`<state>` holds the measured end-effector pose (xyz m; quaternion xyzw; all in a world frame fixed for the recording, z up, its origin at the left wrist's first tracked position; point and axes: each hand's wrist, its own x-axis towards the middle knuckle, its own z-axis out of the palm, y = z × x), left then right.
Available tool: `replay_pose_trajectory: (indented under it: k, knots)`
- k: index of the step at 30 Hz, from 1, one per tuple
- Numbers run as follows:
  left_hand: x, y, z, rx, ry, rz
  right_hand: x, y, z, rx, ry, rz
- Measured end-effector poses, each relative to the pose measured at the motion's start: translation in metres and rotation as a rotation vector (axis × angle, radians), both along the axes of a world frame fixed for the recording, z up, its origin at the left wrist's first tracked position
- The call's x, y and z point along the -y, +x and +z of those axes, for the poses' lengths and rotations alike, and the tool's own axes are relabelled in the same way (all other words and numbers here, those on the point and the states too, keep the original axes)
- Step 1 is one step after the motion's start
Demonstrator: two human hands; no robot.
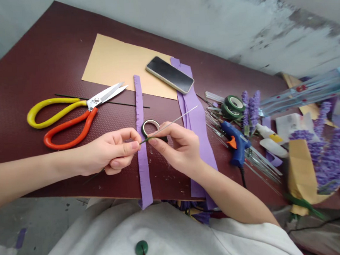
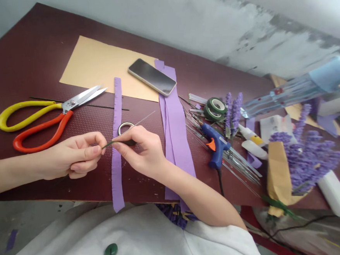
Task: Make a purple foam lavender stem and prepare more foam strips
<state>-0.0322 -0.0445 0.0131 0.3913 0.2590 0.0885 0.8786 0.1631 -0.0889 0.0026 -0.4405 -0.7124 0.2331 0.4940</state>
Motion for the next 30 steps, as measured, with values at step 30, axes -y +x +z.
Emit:
replay_pose_trajectory:
  k: [30]
  knots:
    - [0.0013, -0.0003, -0.0006, 0.008, -0.085, -0.022, -0.0044, -0.003, -0.002, -0.073, -0.057, 0.046]
